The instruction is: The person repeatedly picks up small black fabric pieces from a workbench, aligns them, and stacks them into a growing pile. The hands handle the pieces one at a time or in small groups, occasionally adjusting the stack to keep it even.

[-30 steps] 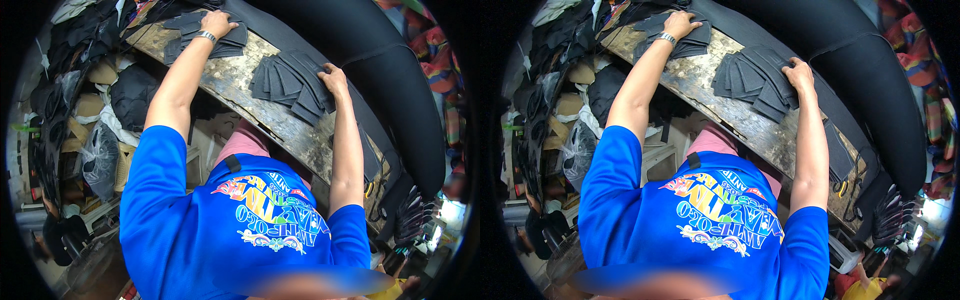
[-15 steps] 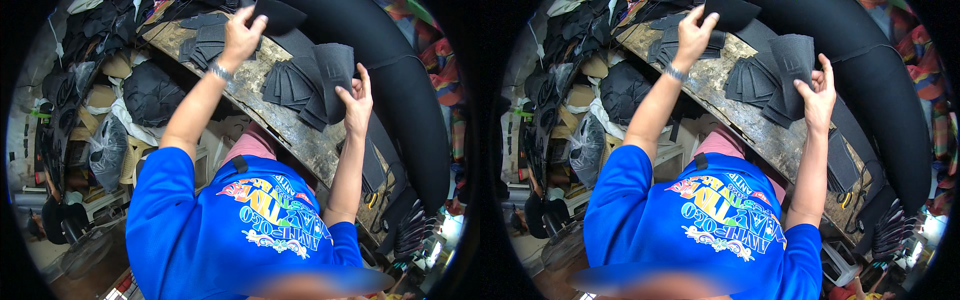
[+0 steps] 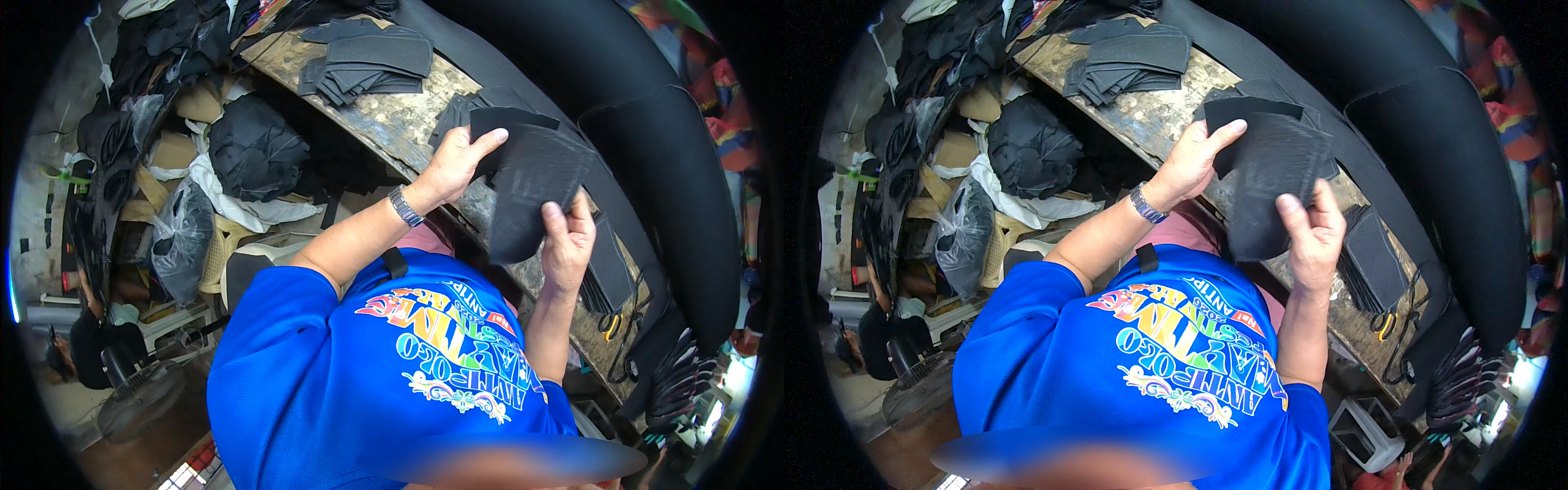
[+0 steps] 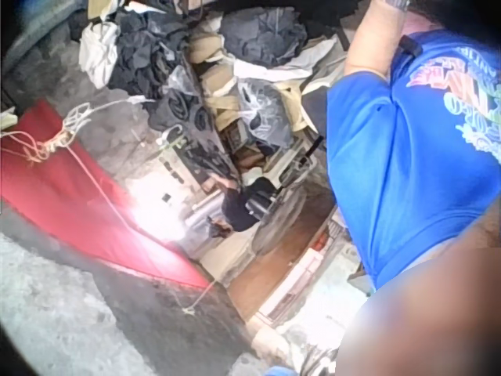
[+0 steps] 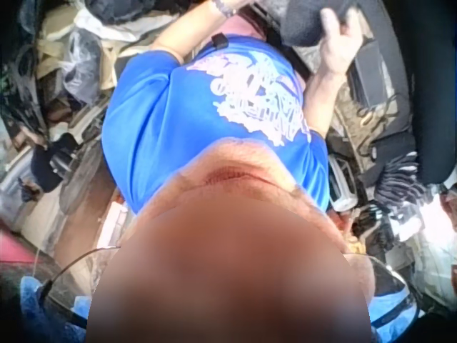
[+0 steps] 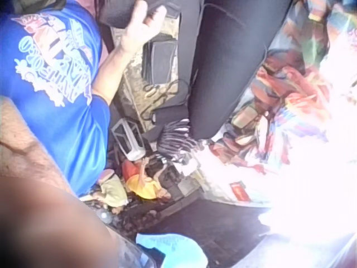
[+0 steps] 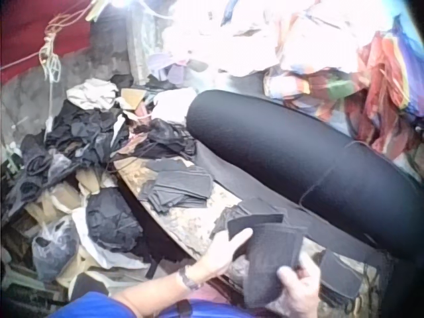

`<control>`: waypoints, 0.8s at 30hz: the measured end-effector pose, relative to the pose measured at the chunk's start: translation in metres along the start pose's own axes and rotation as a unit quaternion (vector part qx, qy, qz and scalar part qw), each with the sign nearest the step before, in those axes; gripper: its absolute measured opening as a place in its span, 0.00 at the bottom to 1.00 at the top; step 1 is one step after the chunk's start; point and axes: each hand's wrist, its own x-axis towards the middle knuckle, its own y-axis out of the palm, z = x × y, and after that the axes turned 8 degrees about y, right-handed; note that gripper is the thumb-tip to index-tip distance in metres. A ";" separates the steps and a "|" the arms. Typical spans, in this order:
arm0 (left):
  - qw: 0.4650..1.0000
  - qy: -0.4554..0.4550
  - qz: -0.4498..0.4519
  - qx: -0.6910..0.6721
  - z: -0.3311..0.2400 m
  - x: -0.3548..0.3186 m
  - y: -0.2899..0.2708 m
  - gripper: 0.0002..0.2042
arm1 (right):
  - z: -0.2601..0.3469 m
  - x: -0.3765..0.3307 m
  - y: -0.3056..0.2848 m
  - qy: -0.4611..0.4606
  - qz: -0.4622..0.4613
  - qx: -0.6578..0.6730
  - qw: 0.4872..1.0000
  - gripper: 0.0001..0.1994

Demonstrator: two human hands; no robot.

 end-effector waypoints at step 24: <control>0.984 -0.116 0.029 -0.136 0.018 -0.029 0.027 0.26 | -0.051 0.002 -0.004 -0.051 -0.201 -0.085 0.975 0.04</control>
